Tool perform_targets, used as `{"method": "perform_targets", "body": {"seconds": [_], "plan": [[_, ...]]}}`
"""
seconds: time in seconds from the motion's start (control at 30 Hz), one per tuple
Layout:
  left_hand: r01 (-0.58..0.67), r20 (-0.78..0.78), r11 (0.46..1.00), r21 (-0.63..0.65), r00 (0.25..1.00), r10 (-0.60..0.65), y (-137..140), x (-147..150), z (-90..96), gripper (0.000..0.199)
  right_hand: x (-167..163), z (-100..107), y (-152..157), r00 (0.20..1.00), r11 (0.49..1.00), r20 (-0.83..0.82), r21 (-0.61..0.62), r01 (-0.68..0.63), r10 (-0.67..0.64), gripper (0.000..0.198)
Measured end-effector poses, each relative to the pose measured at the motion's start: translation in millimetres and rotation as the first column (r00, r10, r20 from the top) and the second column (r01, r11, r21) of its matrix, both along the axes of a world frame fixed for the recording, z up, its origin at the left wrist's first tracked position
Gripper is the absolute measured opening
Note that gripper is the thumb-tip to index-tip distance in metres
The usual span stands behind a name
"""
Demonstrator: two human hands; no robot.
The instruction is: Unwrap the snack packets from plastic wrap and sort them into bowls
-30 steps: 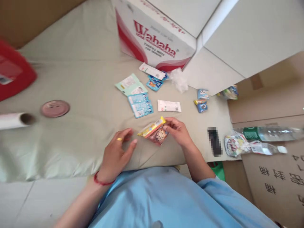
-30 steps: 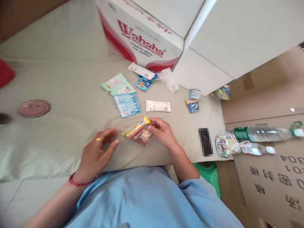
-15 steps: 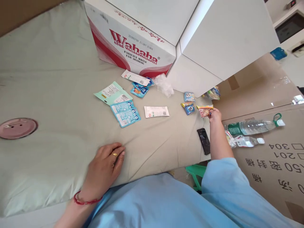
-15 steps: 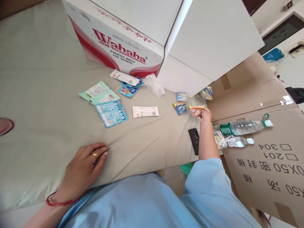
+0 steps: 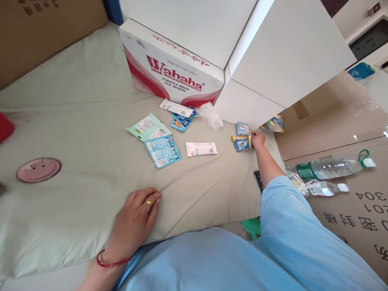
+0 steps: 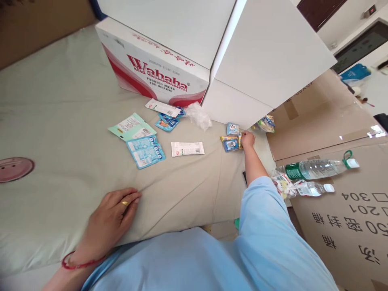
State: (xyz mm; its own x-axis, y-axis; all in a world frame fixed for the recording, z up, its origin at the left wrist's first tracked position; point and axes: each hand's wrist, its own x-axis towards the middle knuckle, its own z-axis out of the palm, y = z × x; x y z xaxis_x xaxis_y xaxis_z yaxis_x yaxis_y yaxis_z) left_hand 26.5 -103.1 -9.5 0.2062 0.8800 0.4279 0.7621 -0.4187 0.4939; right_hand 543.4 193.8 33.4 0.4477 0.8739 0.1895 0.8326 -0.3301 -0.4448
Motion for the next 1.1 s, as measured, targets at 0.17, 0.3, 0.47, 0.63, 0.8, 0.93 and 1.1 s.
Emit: {"method": "perform_targets", "body": {"seconds": [0.17, 0.3, 0.47, 0.63, 0.8, 0.93, 1.1], "plan": [[0.004, 0.023, 1.000, -0.016, 1.000, -0.004, 0, 0, 1.8, 0.022, -6, 15, -4, 0.993, 0.985, 0.095, 0.163, 0.049, -0.065, 0.028], [-0.005, 0.049, 0.999, -0.033, 0.999, 0.006, -1, 1, 1.4, 0.022, -36, 28, 4, 0.989, 0.965, 0.140, 0.249, -0.081, 0.046, 0.033], [-0.001, 0.045, 0.999, -0.040, 0.999, 0.003, -2, 1, 0.4, 0.020, -116, 28, 13, 0.838, 0.816, 0.306, 0.237, -0.526, 0.452, 0.031], [-0.004, 0.050, 0.999, -0.051, 0.999, 0.007, -3, 2, -0.6, 0.022, -197, 23, 12, 0.636, 0.710, 0.468, 0.027, -0.704, 0.613, 0.047], [-0.021, 0.075, 0.995, -0.101, 0.997, 0.029, -4, 2, 0.4, 0.026, -229, 32, 8, 0.740, 0.775, 0.351, 0.062, -0.629, 0.573, 0.024], [-0.013, 0.124, 0.990, -0.138, 0.992, 0.030, -4, 3, 2.8, 0.028, -227, 51, -29, 0.816, 0.748, -0.084, 0.461, -0.477, 0.572, 0.022], [-0.017, 0.215, 0.981, -0.194, 0.975, 0.059, -4, 1, 8.1, 0.028, -240, 37, -103, 0.288, 0.867, -0.819, 0.453, -0.208, 0.497, 0.032]]}}
